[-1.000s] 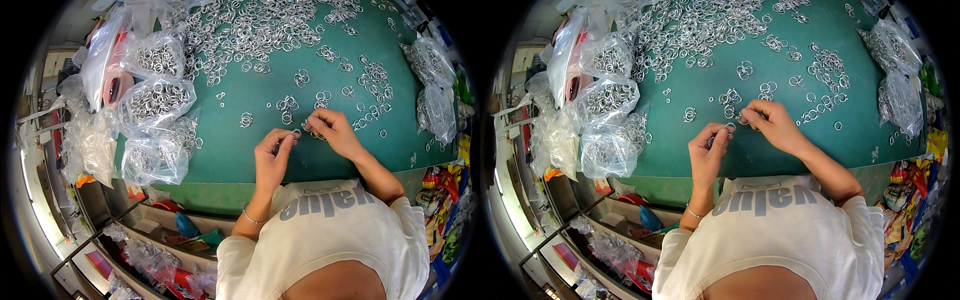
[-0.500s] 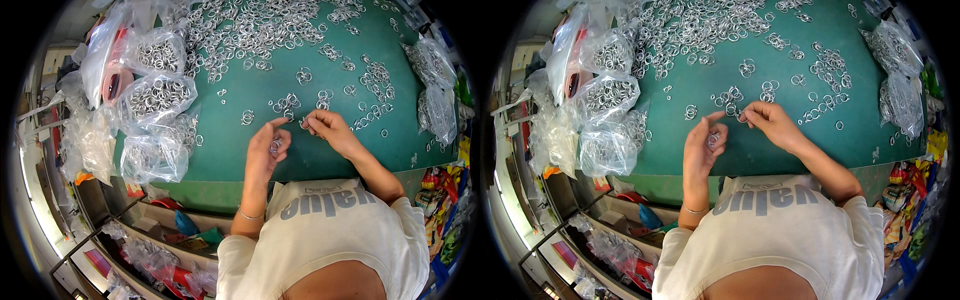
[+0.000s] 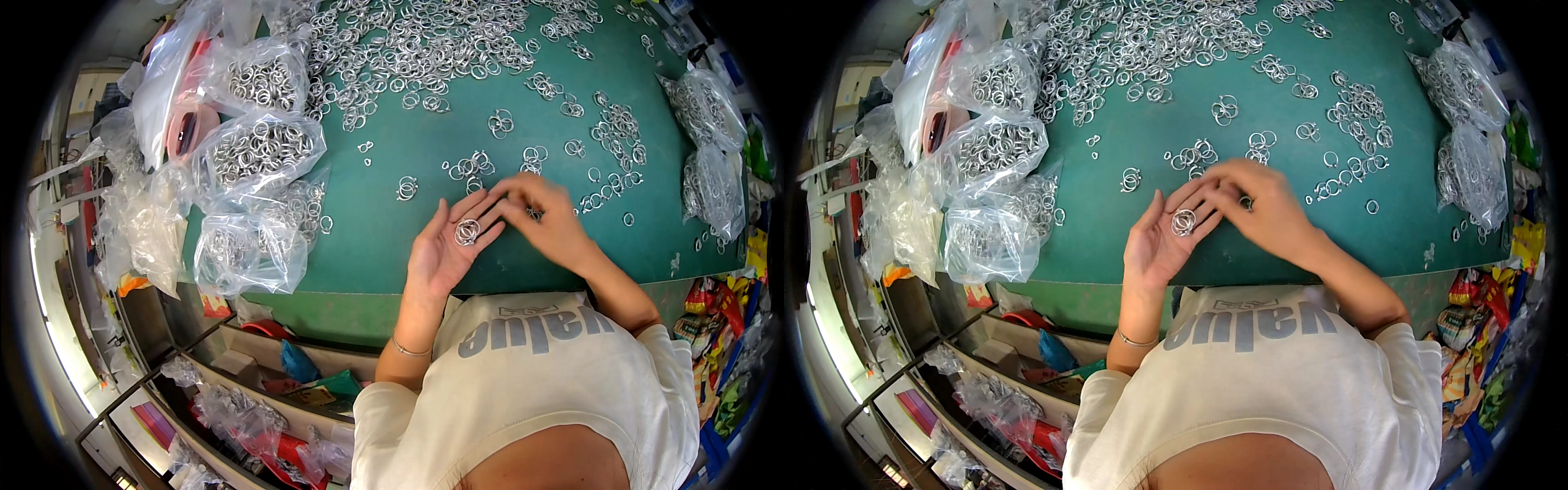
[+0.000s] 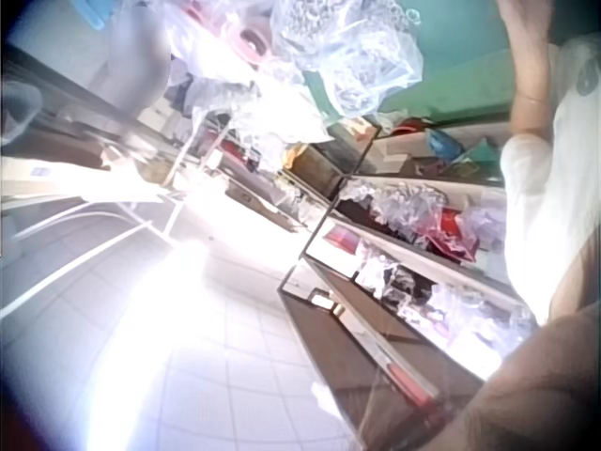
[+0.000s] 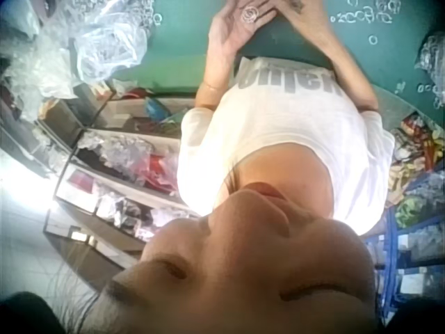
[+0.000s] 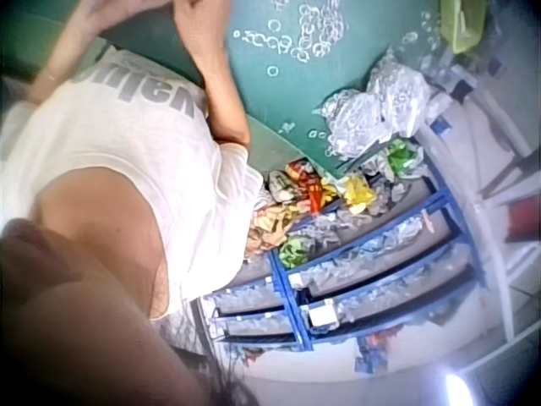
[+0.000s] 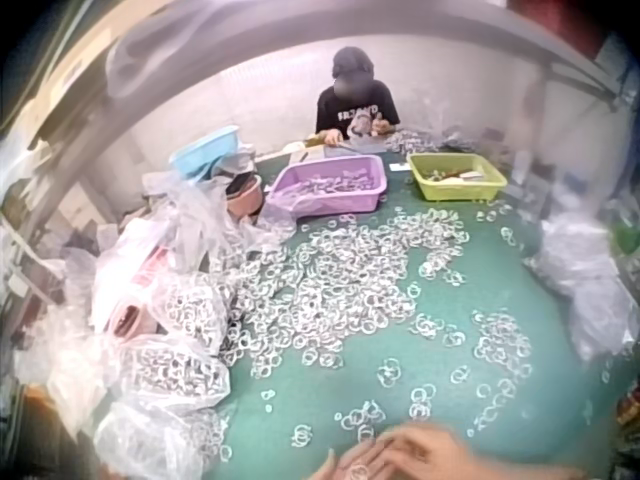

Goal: The person sorts small metal rings by hand on a green work table, picking them up from a central pile and moving them into a smaller group, then handles a star-shaped decorative item.

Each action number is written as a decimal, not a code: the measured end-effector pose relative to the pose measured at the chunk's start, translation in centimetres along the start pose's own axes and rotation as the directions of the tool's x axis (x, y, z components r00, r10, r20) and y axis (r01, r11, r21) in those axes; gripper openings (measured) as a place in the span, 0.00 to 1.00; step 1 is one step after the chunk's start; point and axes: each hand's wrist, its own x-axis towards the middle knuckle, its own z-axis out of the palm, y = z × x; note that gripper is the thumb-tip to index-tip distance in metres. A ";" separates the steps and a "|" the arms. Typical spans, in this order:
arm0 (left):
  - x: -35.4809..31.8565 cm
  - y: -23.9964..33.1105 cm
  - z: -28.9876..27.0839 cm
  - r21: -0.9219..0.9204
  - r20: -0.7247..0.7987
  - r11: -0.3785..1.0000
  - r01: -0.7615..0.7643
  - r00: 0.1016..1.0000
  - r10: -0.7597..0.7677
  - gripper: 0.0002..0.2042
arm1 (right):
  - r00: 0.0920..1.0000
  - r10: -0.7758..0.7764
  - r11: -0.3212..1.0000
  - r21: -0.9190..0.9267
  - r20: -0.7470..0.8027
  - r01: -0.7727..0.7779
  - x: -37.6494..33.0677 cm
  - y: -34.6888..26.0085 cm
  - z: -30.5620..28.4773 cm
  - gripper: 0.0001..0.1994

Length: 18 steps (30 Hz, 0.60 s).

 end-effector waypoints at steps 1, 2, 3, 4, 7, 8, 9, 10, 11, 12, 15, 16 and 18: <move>-0.1 0.0 0.2 0.014 0.013 1.000 -0.014 1.000 0.014 0.28 | 0.981 0.190 0.975 0.119 -0.025 -0.186 0.0 -0.1 -0.3 0.09; -0.2 -0.1 0.6 -0.002 -0.037 0.999 -0.032 0.999 0.032 0.27 | 0.992 0.118 0.993 0.012 -0.036 -0.118 0.2 0.2 -0.4 0.10; -0.3 -0.1 1.5 -0.016 -0.086 0.999 -0.050 0.995 0.048 0.26 | 0.998 0.044 0.994 -0.095 -0.041 -0.048 0.5 0.5 -0.7 0.10; -0.5 -0.1 1.9 -0.028 -0.135 0.997 -0.068 0.989 0.064 0.25 | 0.999 -0.030 0.979 -0.201 -0.037 0.022 0.8 0.8 -0.9 0.11; -0.7 0.1 -1.4 -0.051 0.022 0.992 -0.115 0.993 0.117 0.19 | 0.991 -0.134 0.941 -0.313 -0.007 0.125 0.9 1.8 -0.1 0.12; -1.1 0.3 -1.8 0.041 0.022 0.991 -0.131 0.991 0.130 0.17 | 0.990 -0.142 0.941 -0.313 -0.012 0.131 1.0 1.9 0.1 0.12; -1.5 0.6 -1.9 0.131 0.021 0.981 -0.146 0.989 0.145 0.15 | 0.990 -0.139 0.940 -0.318 -0.014 0.127 1.2 1.7 0.1 0.12; -1.8 0.8 -1.9 0.220 0.022 0.962 -0.160 0.987 0.159 0.13 | 0.991 -0.135 0.938 -0.323 -0.017 0.122 1.5 1.3 -0.2 0.12; -1.9 0.6 -1.6 0.289 -0.043 0.940 -0.180 0.979 0.201 0.13 | 0.991 -0.131 0.937 -0.328 -0.019 0.118 1.7 1.1 -0.3 0.12; -1.9 0.2 -0.8 0.358 -0.103 0.914 -0.194 0.964 0.245 0.12 | 0.976 -0.218 0.886 -0.416 0.010 0.202 1.8 1.2 0.0 0.11; -1.4 -0.5 -0.1 0.423 -0.183 0.883 -0.202 0.936 0.301 0.11 | 0.930 -0.352 0.732 -0.588 0.106 0.344 1.8 2.8 1.5 0.09; -1.2 -0.6 0.0 0.422 -0.194 0.884 -0.202 0.932 0.305 0.11 | 0.937 -0.329 0.725 -0.604 0.119 0.332 1.9 3.5 1.9 0.09; -1.1 -0.7 0.2 0.464 -0.211 0.867 -0.181 0.928 0.307 0.10 | 0.955 -0.280 0.771 -0.572 0.095 0.282 2.0 4.0 2.0 0.08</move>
